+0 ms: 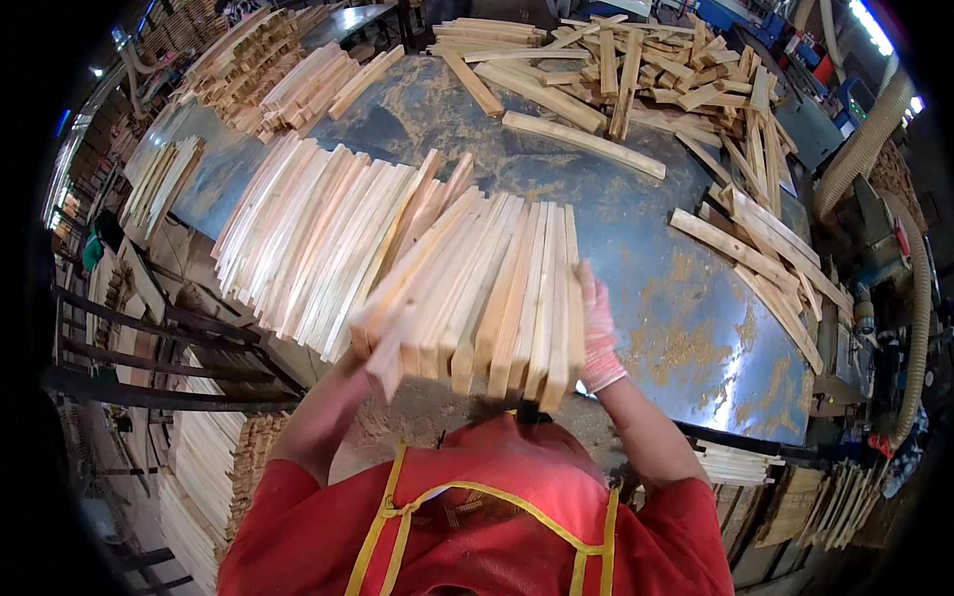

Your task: The person picks up individual wooden planks from a scattered pile on a metal table and arranges them into a neat, vertical stack. The person handles the planks one by one, aligning them carefully to form a growing pile of organized lumber.

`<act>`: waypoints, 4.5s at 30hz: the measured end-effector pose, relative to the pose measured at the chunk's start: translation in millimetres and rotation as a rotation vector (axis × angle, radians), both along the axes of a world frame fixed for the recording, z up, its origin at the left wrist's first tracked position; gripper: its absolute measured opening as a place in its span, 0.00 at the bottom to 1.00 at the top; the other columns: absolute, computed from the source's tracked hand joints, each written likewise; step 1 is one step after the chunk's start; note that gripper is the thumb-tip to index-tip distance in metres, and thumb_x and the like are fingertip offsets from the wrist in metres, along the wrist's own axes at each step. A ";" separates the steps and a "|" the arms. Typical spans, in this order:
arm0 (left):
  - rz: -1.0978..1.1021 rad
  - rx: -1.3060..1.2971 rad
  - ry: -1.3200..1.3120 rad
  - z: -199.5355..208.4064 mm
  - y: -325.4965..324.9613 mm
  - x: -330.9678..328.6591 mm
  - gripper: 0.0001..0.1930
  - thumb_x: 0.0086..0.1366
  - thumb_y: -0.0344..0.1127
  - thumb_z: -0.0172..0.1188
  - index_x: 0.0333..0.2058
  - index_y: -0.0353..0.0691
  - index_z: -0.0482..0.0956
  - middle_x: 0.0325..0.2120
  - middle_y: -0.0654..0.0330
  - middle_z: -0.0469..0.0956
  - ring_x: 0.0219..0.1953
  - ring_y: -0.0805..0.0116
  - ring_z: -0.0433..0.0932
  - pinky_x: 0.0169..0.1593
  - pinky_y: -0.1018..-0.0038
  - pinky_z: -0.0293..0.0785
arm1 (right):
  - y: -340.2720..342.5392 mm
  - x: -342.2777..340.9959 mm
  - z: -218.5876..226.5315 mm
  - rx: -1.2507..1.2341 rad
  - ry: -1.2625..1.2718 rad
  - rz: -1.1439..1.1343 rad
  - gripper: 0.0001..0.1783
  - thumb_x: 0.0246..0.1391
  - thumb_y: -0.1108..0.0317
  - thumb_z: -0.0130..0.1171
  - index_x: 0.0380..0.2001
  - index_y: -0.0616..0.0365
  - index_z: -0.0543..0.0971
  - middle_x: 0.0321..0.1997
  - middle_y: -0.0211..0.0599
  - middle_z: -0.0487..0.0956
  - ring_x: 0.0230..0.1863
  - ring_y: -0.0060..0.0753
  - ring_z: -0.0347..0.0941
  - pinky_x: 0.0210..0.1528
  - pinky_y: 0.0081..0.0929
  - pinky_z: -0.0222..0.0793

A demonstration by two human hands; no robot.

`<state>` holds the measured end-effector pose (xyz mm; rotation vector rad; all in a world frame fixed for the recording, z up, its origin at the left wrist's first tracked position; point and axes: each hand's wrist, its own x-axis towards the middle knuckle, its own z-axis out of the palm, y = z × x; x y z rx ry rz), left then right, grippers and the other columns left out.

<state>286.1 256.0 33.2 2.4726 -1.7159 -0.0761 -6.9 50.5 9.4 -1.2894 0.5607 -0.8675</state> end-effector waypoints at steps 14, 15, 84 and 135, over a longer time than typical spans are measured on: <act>-0.125 0.222 -0.383 -26.3 24.7 24.3 0.14 0.66 0.36 0.59 0.50 0.44 0.80 0.45 0.59 0.80 0.51 0.62 0.78 0.56 0.64 0.73 | 24.4 14.3 -1.8 -0.650 1.372 0.354 0.35 0.57 0.63 0.56 0.69 0.59 0.71 0.70 0.56 0.75 0.73 0.60 0.69 0.73 0.50 0.66; -0.118 0.194 -0.407 -16.3 27.3 10.2 0.14 0.66 0.36 0.59 0.50 0.44 0.80 0.44 0.59 0.80 0.50 0.61 0.78 0.55 0.65 0.73 | 11.6 16.3 10.1 -0.577 1.321 0.310 0.34 0.57 0.62 0.57 0.68 0.57 0.72 0.69 0.57 0.76 0.71 0.61 0.70 0.72 0.50 0.68; 0.963 0.129 0.150 14.7 -61.6 41.3 0.53 0.63 0.69 0.65 0.77 0.42 0.59 0.71 0.45 0.69 0.71 0.45 0.69 0.67 0.49 0.65 | -30.5 57.8 -73.3 0.272 0.634 0.514 0.61 0.63 0.52 0.73 0.84 0.55 0.43 0.70 0.49 0.74 0.50 0.37 0.78 0.43 0.32 0.81; 0.144 -0.044 -0.067 -14.3 -6.6 155.3 0.49 0.64 0.51 0.68 0.78 0.36 0.59 0.74 0.42 0.65 0.76 0.40 0.62 0.76 0.39 0.57 | -274.8 133.5 35.2 -1.078 1.244 0.021 0.23 0.57 0.64 0.59 0.57 0.54 0.79 0.59 0.48 0.81 0.62 0.57 0.75 0.67 0.49 0.69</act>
